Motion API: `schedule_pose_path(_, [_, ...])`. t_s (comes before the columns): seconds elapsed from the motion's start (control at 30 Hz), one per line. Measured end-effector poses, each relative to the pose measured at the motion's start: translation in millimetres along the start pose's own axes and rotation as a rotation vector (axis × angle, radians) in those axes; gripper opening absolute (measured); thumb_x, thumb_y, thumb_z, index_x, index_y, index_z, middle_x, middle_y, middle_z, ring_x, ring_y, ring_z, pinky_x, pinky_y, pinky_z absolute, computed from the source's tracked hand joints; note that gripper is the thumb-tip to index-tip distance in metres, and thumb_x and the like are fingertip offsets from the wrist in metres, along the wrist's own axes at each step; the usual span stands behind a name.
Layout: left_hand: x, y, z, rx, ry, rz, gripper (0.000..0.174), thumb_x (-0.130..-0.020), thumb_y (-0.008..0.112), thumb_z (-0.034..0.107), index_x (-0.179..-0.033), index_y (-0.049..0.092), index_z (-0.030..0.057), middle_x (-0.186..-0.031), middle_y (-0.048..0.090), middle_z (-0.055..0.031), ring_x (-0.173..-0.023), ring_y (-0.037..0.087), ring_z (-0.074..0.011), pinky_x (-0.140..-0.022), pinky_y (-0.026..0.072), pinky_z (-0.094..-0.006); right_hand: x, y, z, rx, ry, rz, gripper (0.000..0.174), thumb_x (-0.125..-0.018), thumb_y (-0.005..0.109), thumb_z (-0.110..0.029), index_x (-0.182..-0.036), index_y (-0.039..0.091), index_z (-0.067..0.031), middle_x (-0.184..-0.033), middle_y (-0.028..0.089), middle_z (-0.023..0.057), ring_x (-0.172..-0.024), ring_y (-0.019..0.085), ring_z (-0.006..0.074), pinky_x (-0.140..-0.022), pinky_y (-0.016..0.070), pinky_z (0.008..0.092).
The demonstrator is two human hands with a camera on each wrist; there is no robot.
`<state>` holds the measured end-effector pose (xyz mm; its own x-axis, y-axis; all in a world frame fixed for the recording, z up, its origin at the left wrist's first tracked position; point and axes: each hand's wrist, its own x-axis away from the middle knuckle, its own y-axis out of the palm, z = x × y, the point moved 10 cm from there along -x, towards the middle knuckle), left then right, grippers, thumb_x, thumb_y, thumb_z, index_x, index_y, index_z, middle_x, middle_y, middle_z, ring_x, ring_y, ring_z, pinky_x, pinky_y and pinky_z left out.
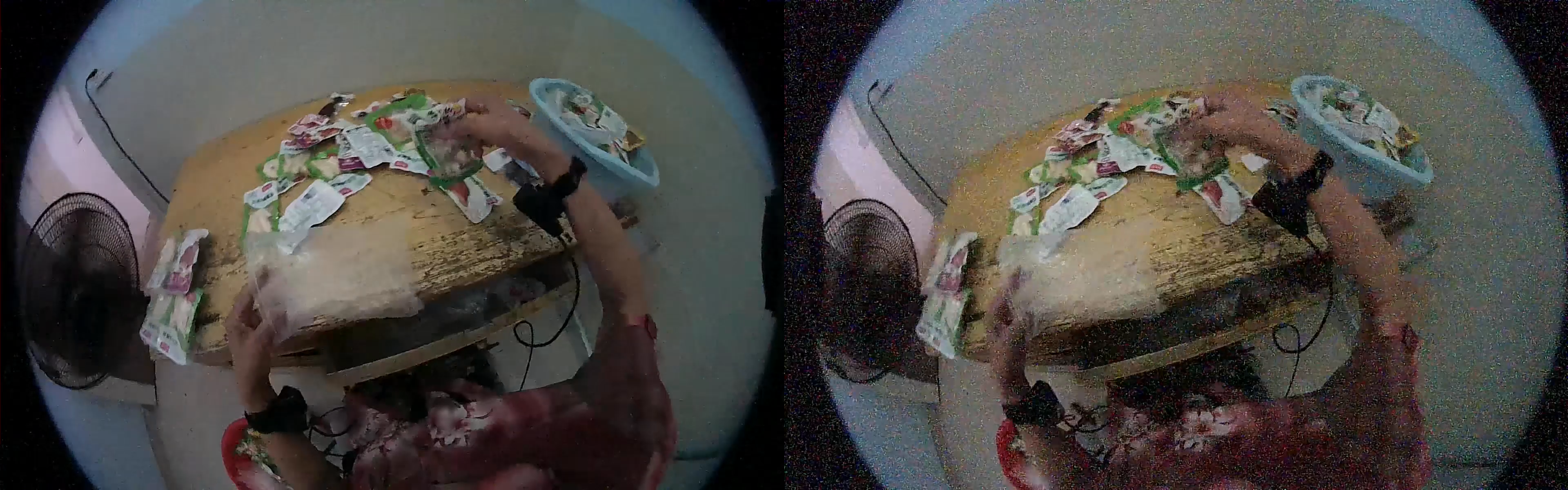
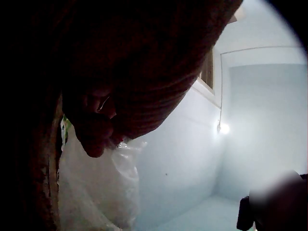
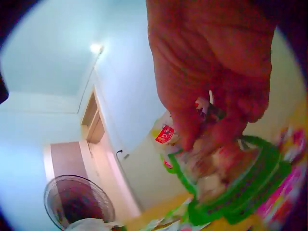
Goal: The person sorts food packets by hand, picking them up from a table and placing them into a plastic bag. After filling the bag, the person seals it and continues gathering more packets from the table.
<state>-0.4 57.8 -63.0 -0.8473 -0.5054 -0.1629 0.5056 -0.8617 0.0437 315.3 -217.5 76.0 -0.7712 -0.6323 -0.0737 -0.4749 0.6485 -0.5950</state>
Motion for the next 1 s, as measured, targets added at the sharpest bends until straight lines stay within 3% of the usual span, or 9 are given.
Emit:
schedule_pose_path(0.2, [2,-4,-2,0.007,-0.038,0.010,0.066,-0.082,0.067,0.005,-0.145,0.048,-0.0007,-0.142,0.055,-0.0123,-0.122,0.058,-0.0216,-0.099,0.0488,-0.0343,-50,100,49,0.018,0.083,-0.187,0.025,-0.089,0.073,-0.024,-0.093,0.063,-0.0020,-0.069,0.062,0.0028,-0.051,0.058,0.0095,-0.044,0.0417,0.0245])
schedule_pose_path(0.33, [1,-5,-6,-0.006,-0.115,0.032,0.068,-0.079,0.070,0.007,-0.144,0.050,0.0001,-0.146,0.053,-0.0160,-0.135,0.049,-0.0267,-0.112,0.0398,-0.0405,-59,90,56,0.061,-0.064,-0.048,0.036,-0.092,0.069,-0.026,-0.119,0.064,-0.0032,-0.078,0.065,0.0044,-0.047,0.058,0.0112,-0.043,0.0437,0.0240])
schedule_pose_path(0.47, [-1,-3,-3,-0.047,-0.100,0.015,0.067,-0.079,0.069,0.006,-0.143,0.051,0.0004,-0.143,0.055,-0.0142,-0.128,0.053,-0.0239,-0.105,0.0454,-0.0377,-55,65,44,0.557,-0.480,0.290,0.040,-0.092,0.070,-0.030,-0.119,0.066,-0.0008,-0.090,0.068,0.0108,-0.076,0.068,0.0195,-0.067,0.0533,0.0328])
schedule_pose_path(0.57, [-1,-3,1,-0.004,-0.017,-0.006,0.061,-0.084,0.061,-0.002,-0.144,0.048,-0.0006,-0.136,0.058,-0.0105,-0.104,0.067,-0.0149,-0.086,0.0557,-0.0267,-48,55,34,0.379,-0.438,0.273,0.044,-0.092,0.070,-0.035,-0.120,0.067,0.0000,-0.091,0.068,0.0116,-0.086,0.066,0.0213,-0.076,0.0521,0.0351])
schedule_pose_path(0.67, [0,1,2,0.023,-0.096,-0.043,0.071,-0.078,0.073,0.010,-0.144,0.049,0.0000,-0.143,0.056,-0.0139,-0.128,0.056,-0.0258,-0.106,0.0475,-0.0396,-32,37,1,0.389,-0.374,0.353,0.043,-0.094,0.066,-0.035,-0.120,0.066,-0.0010,-0.102,0.071,0.0162,-0.083,0.068,0.0277,-0.075,0.0539,0.0418])
schedule_pose_path(0.7, [1,2,5,0.028,-0.086,-0.032,0.068,-0.080,0.069,0.005,-0.145,0.049,0.0002,-0.141,0.056,-0.0123,-0.115,0.058,-0.0200,-0.093,0.0486,-0.0335,-19,32,-13,0.240,-0.159,0.355,0.038,-0.097,0.064,-0.033,-0.119,0.067,-0.0027,-0.090,0.069,0.0087,-0.065,0.061,0.0166,-0.060,0.0507,0.0331])
schedule_pose_path(0.77, [5,9,11,0.036,-0.070,-0.007,0.064,-0.083,0.060,-0.005,-0.145,0.048,0.0006,-0.139,0.057,-0.0091,-0.088,0.063,-0.0083,-0.068,0.0508,-0.0212,-8,25,-42,0.022,-0.253,0.352,0.034,-0.098,0.063,-0.030,-0.119,0.067,-0.0035,-0.080,0.065,0.0036,-0.056,0.052,0.0079,-0.050,0.0436,0.0265])
schedule_pose_path(0.93, [2,36,48,0.105,0.019,-0.076,0.065,-0.083,0.061,-0.006,-0.146,0.047,0.0009,-0.143,0.052,-0.0094,-0.074,0.056,-0.0043,-0.058,0.0450,-0.0195,34,22,-149,-0.300,-0.594,0.227,0.026,-0.098,0.057,-0.010,-0.121,0.067,-0.0037,-0.078,0.064,0.0008,-0.050,0.051,0.0031,-0.045,0.0429,0.0186])
schedule_pose_path(1.0, [-1,47,56,0.026,-0.001,-0.113,0.066,-0.083,0.063,-0.001,-0.147,0.046,0.0018,-0.130,0.058,-0.0100,-0.075,0.059,-0.0068,-0.062,0.0478,-0.0215,48,33,-191,-0.404,-0.570,0.073,0.026,-0.097,0.051,-0.003,-0.117,0.065,0.0063,-0.080,0.068,0.0134,-0.046,0.059,0.0093,-0.039,0.0486,0.0209])
